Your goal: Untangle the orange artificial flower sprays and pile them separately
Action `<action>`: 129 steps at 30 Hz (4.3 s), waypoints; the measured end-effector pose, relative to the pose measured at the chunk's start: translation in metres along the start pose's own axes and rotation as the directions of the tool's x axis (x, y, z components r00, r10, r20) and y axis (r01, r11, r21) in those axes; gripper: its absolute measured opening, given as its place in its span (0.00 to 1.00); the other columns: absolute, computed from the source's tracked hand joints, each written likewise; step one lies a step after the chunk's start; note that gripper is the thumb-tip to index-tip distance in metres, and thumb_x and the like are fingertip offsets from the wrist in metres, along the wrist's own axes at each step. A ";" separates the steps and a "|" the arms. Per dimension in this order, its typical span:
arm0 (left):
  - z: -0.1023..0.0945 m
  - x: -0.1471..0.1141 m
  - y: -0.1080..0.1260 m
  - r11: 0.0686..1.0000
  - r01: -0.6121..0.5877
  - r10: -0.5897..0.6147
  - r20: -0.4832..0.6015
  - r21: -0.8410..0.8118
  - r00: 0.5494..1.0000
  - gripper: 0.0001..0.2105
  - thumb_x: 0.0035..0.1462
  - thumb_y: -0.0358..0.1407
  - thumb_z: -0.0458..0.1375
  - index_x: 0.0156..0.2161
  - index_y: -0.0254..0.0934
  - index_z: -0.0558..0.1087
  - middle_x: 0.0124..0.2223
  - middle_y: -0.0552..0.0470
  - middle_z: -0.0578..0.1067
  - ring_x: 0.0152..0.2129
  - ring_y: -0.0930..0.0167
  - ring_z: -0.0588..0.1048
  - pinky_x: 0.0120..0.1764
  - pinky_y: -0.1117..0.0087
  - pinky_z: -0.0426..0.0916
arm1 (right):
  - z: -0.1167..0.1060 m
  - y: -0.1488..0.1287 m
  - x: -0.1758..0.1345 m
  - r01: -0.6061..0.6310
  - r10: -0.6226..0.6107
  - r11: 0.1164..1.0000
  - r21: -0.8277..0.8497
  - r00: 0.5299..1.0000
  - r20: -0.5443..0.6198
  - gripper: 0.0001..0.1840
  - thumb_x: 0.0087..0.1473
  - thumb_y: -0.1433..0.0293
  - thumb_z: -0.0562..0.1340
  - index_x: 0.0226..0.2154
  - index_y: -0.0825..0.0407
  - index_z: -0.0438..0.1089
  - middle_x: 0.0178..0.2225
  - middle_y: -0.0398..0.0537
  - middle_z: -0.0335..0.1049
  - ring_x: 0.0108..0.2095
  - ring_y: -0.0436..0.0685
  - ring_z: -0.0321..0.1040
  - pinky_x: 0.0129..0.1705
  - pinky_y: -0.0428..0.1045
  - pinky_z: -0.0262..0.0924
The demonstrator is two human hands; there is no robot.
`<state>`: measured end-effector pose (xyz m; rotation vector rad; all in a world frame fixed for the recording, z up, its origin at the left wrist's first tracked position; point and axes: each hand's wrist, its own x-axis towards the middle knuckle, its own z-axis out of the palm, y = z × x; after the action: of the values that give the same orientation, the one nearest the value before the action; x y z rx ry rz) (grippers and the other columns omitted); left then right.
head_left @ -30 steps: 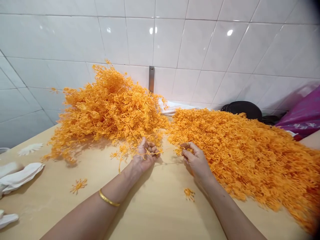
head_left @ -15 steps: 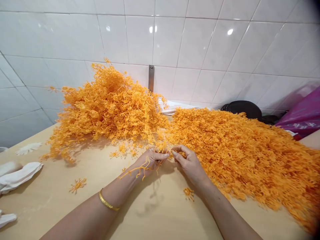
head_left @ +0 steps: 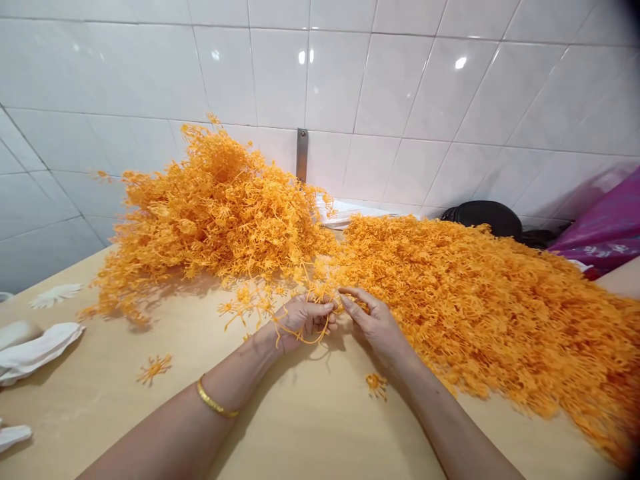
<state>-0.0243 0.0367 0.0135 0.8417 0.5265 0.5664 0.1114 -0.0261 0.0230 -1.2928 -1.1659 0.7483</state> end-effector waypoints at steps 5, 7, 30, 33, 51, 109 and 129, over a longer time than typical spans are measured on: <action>-0.004 0.001 0.000 1.000 -0.012 0.012 0.009 0.006 1.000 0.04 0.43 0.28 0.59 0.27 0.29 0.69 0.18 0.54 0.66 0.14 0.80 0.64 0.18 0.79 0.57 | -0.002 0.010 0.001 -0.016 0.011 0.998 0.061 0.996 0.090 0.14 0.46 0.59 0.58 0.26 0.53 0.69 0.22 0.43 0.63 0.22 0.47 0.56 0.21 0.43 0.51; -0.003 0.001 0.000 1.000 -0.010 0.010 0.007 0.001 1.000 0.04 0.43 0.29 0.59 0.27 0.29 0.69 0.15 0.59 0.59 0.10 0.83 0.56 0.15 0.81 0.49 | -0.001 0.013 0.002 -0.058 0.055 0.992 0.108 0.998 0.027 0.14 0.45 0.59 0.59 0.25 0.53 0.67 0.17 0.39 0.55 0.16 0.44 0.47 0.16 0.42 0.43; -0.001 0.002 0.001 0.970 0.007 -0.014 -0.028 -0.242 1.000 0.06 0.53 0.28 0.49 0.27 0.30 0.65 0.17 0.56 0.60 0.13 0.81 0.59 0.16 0.82 0.54 | -0.006 0.000 0.005 -0.256 0.279 0.920 0.296 0.959 -0.039 0.10 0.40 0.65 0.62 0.24 0.55 0.64 0.21 0.41 0.64 0.13 0.41 0.52 0.15 0.40 0.42; 0.000 0.002 0.001 0.973 0.009 -0.018 -0.037 -0.232 0.999 0.07 0.53 0.29 0.50 0.26 0.29 0.66 0.17 0.56 0.61 0.13 0.81 0.60 0.17 0.81 0.55 | -0.007 0.003 0.004 -0.302 0.290 0.908 0.290 0.953 0.084 0.16 0.40 0.65 0.62 0.35 0.54 0.64 0.22 0.40 0.65 0.13 0.41 0.52 0.15 0.40 0.43; -0.002 0.002 -0.002 0.973 -0.025 0.023 -0.012 -0.227 1.000 0.04 0.48 0.28 0.54 0.24 0.30 0.65 0.13 0.60 0.55 0.10 0.83 0.55 0.14 0.82 0.49 | -0.024 0.003 0.015 -0.133 0.239 0.936 0.325 0.919 -0.314 0.16 0.38 0.61 0.63 0.21 0.52 0.57 0.15 0.34 0.54 0.13 0.41 0.45 0.13 0.40 0.38; 0.010 -0.009 -0.005 0.950 -0.109 0.135 -0.070 0.292 0.988 0.10 0.39 0.37 0.62 0.22 0.31 0.69 0.12 0.61 0.55 0.10 0.83 0.49 0.15 0.76 0.40 | -0.050 -0.012 0.010 -0.045 -0.306 0.731 -0.681 0.871 -0.385 0.16 0.46 0.59 0.56 0.34 0.53 0.65 0.26 0.48 0.59 0.23 0.52 0.55 0.25 0.49 0.50; 0.011 -0.006 -0.012 0.987 -0.119 0.108 0.099 0.112 0.989 0.08 0.40 0.32 0.62 0.28 0.29 0.72 0.26 0.48 0.72 0.22 0.74 0.69 0.29 0.73 0.63 | 0.011 -0.003 -0.004 0.017 -0.014 0.997 -0.081 0.999 0.033 0.08 0.46 0.64 0.58 0.26 0.52 0.67 0.25 0.44 0.65 0.27 0.52 0.61 0.31 0.47 0.55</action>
<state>-0.0185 0.0201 0.0115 1.0104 0.4320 0.6019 0.0991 -0.0266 0.0240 -1.3415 -1.2423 0.7194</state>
